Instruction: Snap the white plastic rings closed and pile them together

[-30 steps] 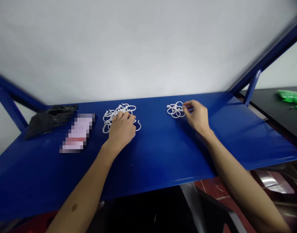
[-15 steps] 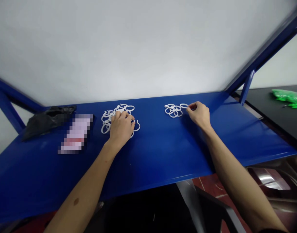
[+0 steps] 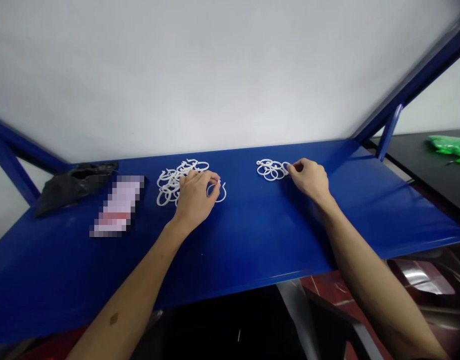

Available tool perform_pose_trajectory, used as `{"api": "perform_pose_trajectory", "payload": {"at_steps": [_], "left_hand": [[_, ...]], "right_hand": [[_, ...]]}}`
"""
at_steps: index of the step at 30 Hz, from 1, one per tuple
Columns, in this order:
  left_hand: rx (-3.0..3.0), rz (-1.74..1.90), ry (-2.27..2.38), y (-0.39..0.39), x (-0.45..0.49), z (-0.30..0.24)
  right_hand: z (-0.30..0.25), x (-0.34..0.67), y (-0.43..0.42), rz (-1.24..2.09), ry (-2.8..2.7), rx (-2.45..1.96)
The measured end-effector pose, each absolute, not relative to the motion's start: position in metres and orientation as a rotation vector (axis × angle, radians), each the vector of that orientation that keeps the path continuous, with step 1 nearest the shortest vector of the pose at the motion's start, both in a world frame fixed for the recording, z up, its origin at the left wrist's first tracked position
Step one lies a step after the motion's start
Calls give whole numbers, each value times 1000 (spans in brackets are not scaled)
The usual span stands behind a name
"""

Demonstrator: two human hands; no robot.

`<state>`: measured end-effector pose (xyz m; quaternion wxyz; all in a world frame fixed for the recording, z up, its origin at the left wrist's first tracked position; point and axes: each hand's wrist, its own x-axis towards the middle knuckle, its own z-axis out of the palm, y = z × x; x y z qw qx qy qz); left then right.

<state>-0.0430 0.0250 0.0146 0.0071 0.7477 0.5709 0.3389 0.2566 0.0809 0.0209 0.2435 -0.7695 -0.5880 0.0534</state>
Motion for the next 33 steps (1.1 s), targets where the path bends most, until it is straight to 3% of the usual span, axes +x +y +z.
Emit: {"api": "perform_pose_trajectory", "payload": {"at_steps": [5,11,14,29,33], "left_hand": [[2162,1152,1616,18,-32,19],[1863,1264,1515,11,-21,14],[1718,1327,1434,10,-19,11],[1892,1412,1302,0,-11,6],[2161,1290,1299,9,-18,4]], "right_hand": [[20,249,76,102,-1662,-1831],[9,202,40,657,-2029,-1129],[7,177,18,811,-2010,-977],[-1,180,10,310,-2217,-774],[10,186,23,162,-2149,-961]]}}
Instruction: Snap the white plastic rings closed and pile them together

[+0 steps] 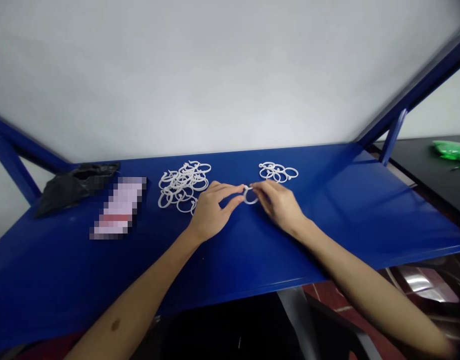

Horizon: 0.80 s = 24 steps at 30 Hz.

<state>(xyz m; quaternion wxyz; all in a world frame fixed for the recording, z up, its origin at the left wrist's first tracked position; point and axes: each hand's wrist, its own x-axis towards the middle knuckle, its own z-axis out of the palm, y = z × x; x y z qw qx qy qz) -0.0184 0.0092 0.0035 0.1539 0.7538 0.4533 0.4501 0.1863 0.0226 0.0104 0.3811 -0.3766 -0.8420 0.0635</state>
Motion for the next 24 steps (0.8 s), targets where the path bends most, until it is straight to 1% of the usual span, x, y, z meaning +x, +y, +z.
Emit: {"api": "perform_pose_trajectory", "payload": {"at_steps": [2,5,8,11,14,18,24], "left_hand": [[2319,1193,1411,18,-28,2],[2415,1055,1715,31,-48,-1],[2393,939,2002,40,-66,-2],[2350,783,2189,41,-73,0],[2333,665,2241,40,-73,2],[2299,647,2295,39,-72,4],[2247,540,2377,38,-75,6]], "right_hand": [[17,198,34,45,-2039,-1164],[20,228,55,-90,-1864,-1441],[11,259,76,-68,-1841,-1593],[-1,277,90,-23,-1892,-1628],[-6,279,96,12,-1893,-1639],[-4,273,95,48,-1886,-1637],[4,267,88,-56,-1853,-1550]]}}
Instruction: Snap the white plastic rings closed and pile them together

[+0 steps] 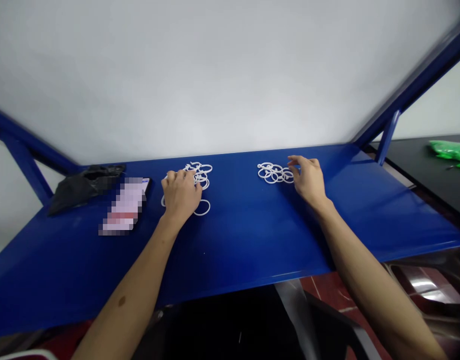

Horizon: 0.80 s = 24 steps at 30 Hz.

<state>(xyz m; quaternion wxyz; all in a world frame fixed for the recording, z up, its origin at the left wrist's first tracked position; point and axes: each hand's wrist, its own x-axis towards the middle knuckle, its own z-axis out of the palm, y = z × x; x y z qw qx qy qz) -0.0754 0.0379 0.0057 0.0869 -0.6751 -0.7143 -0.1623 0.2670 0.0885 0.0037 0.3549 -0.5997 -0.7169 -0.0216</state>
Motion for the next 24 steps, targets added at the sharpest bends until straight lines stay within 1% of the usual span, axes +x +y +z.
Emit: {"api": "perform_pose_trajectory", "payload": {"at_steps": [6,11,13,16,20,22,24], "left_hand": [[-2065,-527,-2104,37,-79,9],[-2000,-822,-2011,38,-78,14],[-1987,-970,-1934,34,-69,20],[-2056,-1158,-1752,20,-44,27],[-2326,-1185,-1310,4,-17,18],[-2389,-1168,-1163,2,-13,10],[-2404,-1160,-1127,2,-13,4]], "right_hand": [[5,251,80,-143,-1889,-1430],[1,233,71,-26,-1992,-1305],[1,225,65,91,-2044,-1240],[2,209,52,407,-2054,-1118],[3,187,33,866,-1899,-946],[2,179,27,975,-1789,-923],[1,175,24,1002,-1711,-941]]}}
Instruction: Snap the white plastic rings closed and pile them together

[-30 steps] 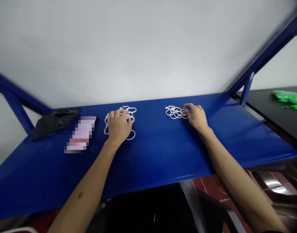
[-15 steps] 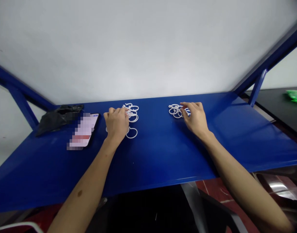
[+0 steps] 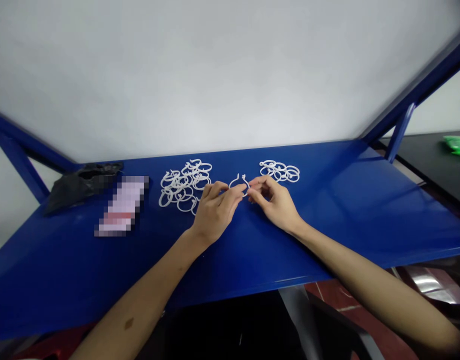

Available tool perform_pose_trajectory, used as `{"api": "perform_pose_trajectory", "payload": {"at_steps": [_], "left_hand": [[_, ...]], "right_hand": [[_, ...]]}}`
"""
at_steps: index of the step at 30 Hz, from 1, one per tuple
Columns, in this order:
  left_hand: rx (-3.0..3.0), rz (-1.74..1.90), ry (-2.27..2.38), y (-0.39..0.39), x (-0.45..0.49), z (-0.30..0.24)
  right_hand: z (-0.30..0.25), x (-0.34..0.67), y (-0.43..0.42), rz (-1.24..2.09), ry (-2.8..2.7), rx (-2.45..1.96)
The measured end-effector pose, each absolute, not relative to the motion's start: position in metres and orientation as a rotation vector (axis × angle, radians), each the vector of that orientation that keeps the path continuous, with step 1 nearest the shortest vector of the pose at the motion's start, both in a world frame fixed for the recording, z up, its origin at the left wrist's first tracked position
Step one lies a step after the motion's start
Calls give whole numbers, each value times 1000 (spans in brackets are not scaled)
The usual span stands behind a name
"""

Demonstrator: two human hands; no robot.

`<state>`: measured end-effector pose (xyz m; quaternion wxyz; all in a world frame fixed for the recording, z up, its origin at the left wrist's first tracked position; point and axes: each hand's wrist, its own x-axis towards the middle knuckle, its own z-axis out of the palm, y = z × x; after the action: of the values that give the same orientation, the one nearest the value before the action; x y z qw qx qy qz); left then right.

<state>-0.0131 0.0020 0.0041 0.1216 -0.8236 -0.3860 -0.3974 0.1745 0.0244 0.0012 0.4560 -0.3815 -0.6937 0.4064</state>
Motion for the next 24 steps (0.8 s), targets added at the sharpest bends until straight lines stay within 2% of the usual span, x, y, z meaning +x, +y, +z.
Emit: {"api": "perform_pose_trajectory", "payload": {"at_steps": [5,10,14,24], "left_hand": [[-2477,-1292,-1272,1,-12,4],[-2304,-1847,-1846,2,-7,5],[-2440,-2117,-2125,5,-10,2],[-2325,-2091,-2164,0,-8,-1]], "right_hand": [[-1,172,27,1011,-1669,-959],[-1,173,25,878,-1760,-949],[1,173,21,759,-1918,-921],[4,180,19,695,-2075,-812]]}}
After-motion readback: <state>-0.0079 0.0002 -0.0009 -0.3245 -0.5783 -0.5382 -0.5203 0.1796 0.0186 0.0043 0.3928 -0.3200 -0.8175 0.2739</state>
